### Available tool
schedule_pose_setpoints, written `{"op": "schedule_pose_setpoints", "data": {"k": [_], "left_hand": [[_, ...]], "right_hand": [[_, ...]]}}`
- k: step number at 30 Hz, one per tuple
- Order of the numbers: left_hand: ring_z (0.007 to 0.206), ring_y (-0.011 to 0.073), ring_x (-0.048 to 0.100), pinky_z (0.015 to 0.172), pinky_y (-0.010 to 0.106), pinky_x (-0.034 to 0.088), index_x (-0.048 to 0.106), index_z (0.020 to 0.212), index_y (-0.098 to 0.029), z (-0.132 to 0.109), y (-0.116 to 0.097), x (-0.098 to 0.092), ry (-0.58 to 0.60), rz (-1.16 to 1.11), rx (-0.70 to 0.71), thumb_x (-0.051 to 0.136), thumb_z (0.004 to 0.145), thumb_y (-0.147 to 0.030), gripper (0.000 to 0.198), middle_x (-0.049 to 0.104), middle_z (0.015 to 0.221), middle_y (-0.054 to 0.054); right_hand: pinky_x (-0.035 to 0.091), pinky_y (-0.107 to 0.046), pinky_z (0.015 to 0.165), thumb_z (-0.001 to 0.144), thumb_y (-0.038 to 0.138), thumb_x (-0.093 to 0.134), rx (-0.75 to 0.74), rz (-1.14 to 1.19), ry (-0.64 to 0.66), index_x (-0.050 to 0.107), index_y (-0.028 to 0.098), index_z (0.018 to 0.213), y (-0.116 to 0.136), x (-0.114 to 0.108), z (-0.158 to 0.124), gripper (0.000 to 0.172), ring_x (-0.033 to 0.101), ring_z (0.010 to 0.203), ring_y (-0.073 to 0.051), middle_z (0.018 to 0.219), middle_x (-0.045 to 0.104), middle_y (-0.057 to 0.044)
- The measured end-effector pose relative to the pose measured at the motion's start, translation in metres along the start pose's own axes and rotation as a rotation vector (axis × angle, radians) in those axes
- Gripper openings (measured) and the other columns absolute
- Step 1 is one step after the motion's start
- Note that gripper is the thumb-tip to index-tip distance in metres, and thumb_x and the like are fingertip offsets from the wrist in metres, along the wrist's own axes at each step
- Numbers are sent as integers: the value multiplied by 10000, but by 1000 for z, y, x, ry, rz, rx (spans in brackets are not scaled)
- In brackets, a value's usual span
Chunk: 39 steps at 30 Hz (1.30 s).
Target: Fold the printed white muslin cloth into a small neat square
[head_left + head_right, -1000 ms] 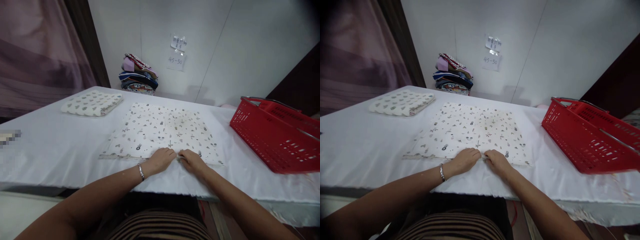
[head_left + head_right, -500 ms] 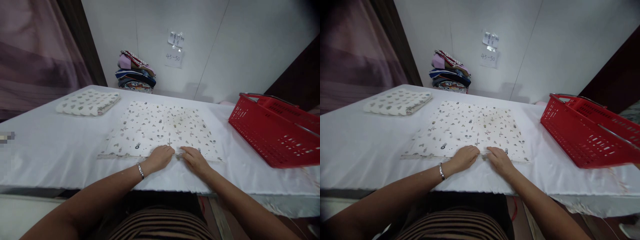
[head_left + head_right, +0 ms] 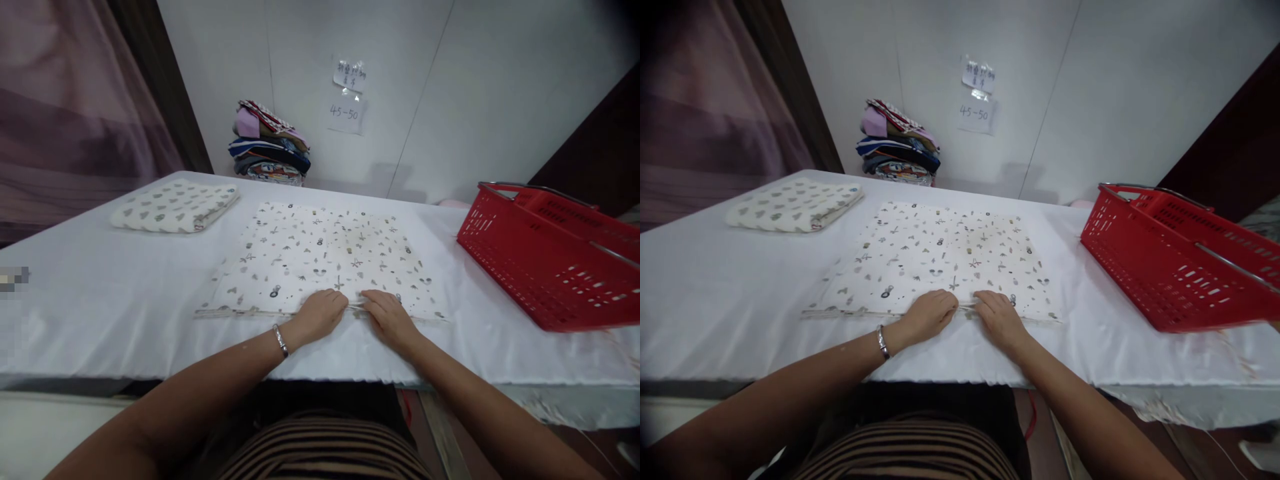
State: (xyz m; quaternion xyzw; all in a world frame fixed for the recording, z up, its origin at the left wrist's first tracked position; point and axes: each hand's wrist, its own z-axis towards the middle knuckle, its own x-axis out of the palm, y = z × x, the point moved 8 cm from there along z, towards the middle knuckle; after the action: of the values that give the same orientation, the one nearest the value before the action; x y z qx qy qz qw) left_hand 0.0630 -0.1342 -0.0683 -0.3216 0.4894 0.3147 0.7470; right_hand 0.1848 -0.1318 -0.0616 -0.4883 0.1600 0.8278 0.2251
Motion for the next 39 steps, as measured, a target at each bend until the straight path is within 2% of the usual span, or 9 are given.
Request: {"op": "schedule_pose_setpoints", "data": {"k": [7, 13, 17, 21, 25, 32, 36, 39], "left_hand": [[777, 175, 509, 682, 322, 415, 506, 867, -176, 1, -3, -3, 15, -14, 3, 405, 901, -168, 106, 575, 831, 40], [861, 181, 510, 715, 320, 418, 515, 909, -175, -1, -9, -4, 26, 20, 66, 456, 900, -226, 78, 576, 921, 39], [870, 178, 513, 716, 323, 411, 530, 863, -174, -1, -13, -1, 43, 77, 100, 400, 905, -167, 138, 581, 981, 44], [894, 181, 516, 735, 328, 412, 536, 828, -164, 0, -13, -1, 56, 76, 80, 383, 891, -119, 171, 583, 1019, 52], [933, 180, 514, 764, 324, 417, 544, 836, -167, 0, -11, -3, 43, -35, 61, 418, 900, -172, 141, 571, 1035, 46], [887, 176, 520, 745, 329, 427, 577, 862, -170, 1, -8, -3, 33, -85, 40, 418, 918, -212, 174, 579, 1000, 37], [906, 184, 530, 757, 344, 440, 588, 894, -161, 1, -8, -3, 18, -58, 35, 416, 916, -189, 175, 588, 1013, 44], [890, 181, 535, 746, 341, 446, 591, 889, -156, 1, -8, -2, 12, -50, 35, 413, 915, -182, 181, 589, 1000, 50]], "right_hand": [[415, -427, 876, 899, 161, 468, 14, -73, 60, 619, 156, 977, -1, 4, 4, 170, 490, 1117, -262, 1205, 582, -122], [425, -438, 904, 913, 118, 399, -32, -6, 20, 611, 165, 985, -4, 8, -3, 229, 441, 1203, -242, 1272, 540, -121], [438, -442, 922, 918, 134, 395, -49, 51, -7, 596, 159, 990, -6, 10, -6, 215, 434, 1219, -241, 1259, 544, -131], [453, -437, 928, 916, 166, 414, 14, 147, -9, 592, 163, 993, -10, 8, -4, 194, 483, 1169, -225, 1217, 566, -127], [468, -422, 921, 909, 177, 436, 93, 247, 19, 612, 195, 960, -15, 5, -3, 184, 537, 1102, -205, 1177, 593, -97], [478, -417, 913, 899, 137, 425, 122, 254, -6, 593, 184, 952, -16, 2, -1, 182, 543, 1084, -201, 1155, 603, -103], [482, -410, 901, 878, 94, 399, 44, 199, -18, 591, 164, 892, -12, 0, -2, 205, 521, 1111, -210, 1188, 576, -135], [463, -440, 917, 851, 85, 414, -45, 154, -17, 603, 163, 941, -4, -1, -5, 223, 481, 1163, -234, 1239, 541, -148]]}}
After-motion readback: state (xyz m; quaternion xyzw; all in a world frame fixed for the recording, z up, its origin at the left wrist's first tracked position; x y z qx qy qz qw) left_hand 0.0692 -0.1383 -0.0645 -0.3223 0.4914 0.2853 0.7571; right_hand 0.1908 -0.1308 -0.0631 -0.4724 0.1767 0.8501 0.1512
